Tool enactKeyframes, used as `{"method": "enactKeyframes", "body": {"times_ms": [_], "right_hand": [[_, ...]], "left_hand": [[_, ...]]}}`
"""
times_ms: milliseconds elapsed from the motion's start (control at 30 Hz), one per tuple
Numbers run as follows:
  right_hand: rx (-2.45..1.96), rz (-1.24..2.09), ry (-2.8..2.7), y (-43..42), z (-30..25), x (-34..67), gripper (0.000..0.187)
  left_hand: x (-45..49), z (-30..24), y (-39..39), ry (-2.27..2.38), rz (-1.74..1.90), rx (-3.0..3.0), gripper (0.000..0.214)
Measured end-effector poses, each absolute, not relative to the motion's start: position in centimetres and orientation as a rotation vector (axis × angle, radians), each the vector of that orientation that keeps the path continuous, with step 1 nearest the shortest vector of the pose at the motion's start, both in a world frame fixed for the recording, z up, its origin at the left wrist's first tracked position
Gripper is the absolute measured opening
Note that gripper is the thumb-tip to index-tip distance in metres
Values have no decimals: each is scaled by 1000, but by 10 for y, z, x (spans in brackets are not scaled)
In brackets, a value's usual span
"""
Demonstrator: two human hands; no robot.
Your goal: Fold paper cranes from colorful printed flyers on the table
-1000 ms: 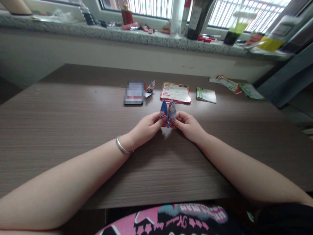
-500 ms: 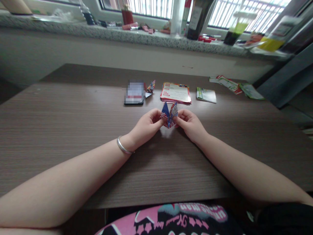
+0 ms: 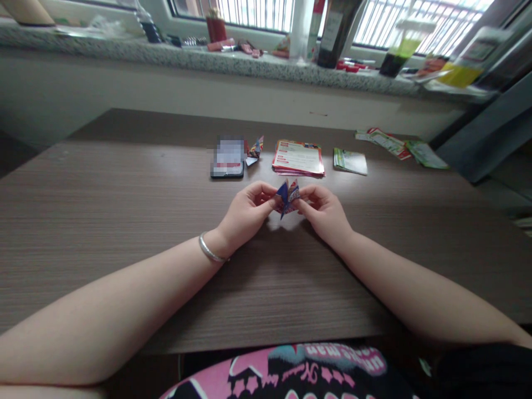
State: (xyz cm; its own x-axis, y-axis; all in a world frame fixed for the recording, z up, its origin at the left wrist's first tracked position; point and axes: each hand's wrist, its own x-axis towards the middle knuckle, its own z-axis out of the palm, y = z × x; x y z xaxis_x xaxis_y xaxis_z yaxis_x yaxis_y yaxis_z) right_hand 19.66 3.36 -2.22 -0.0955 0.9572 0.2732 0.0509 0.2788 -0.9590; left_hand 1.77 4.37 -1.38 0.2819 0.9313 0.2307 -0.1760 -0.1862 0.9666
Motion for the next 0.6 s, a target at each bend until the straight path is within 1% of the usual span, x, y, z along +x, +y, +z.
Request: {"method": "enactKeyframes", "body": {"times_ms": [200, 367, 600], "right_hand": [[-1033, 917, -1511, 31, -23, 197, 24], [-1043, 939, -1539, 30, -24, 198, 22], [-968, 897, -1505, 26, -18, 196, 21]], "left_hand": [[16, -13, 40, 829, 1167, 1509, 24], [15, -16, 40, 750, 1195, 1497, 25], [16, -10, 38, 860, 1203, 1576, 22]]}}
